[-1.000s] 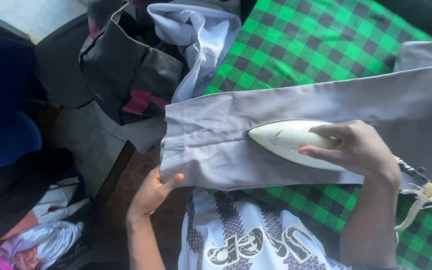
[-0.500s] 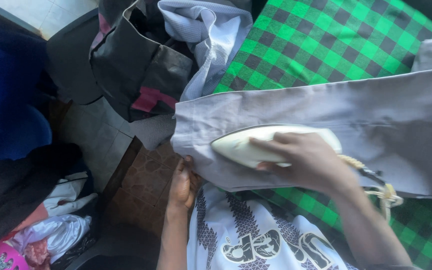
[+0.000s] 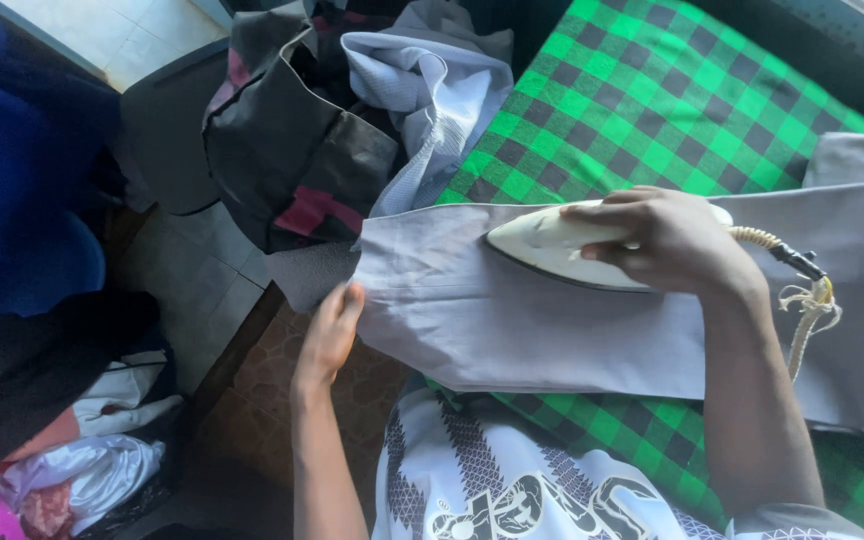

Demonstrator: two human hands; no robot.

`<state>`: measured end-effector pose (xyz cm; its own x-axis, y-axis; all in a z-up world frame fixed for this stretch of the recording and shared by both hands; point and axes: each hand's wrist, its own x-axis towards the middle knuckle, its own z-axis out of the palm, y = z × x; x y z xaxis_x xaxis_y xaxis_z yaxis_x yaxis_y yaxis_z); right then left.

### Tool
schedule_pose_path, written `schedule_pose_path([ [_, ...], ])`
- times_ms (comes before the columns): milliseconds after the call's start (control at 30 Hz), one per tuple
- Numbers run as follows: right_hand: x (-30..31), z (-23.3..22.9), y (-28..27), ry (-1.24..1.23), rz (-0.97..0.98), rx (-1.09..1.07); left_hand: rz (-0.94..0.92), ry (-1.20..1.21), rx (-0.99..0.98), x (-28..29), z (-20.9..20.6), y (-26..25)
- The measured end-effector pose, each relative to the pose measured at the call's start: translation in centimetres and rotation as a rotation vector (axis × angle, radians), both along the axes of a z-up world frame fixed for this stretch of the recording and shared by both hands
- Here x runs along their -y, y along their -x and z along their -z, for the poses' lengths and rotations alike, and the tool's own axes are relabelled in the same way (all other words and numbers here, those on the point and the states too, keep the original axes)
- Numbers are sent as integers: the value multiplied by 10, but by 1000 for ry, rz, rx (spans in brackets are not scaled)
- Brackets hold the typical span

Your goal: The person irons a pair of light-colored trousers on a green checkered ironing board, smoothing the fabric with their hands and using a white iron. They flip the trousers over and spray them with water from a bottle before continuing to iron.

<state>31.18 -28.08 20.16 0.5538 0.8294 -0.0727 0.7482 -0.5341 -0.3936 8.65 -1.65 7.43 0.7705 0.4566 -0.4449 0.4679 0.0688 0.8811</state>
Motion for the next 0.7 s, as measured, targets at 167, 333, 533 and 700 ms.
schedule_pose_path([
  [167, -16, 7, 10, 34, -36, 149, 96, -334, -159, -14, -6, -57],
  [333, -52, 13, 48, 12, 170, 294, -185, -533, 128, -9, 31, -72],
  [533, -19, -17, 12, 108, 149, -9, -329, -340, 139, -10, 76, -66],
  [700, -37, -1, 18, 81, 92, 71, -330, -186, 267, -17, 46, -65],
])
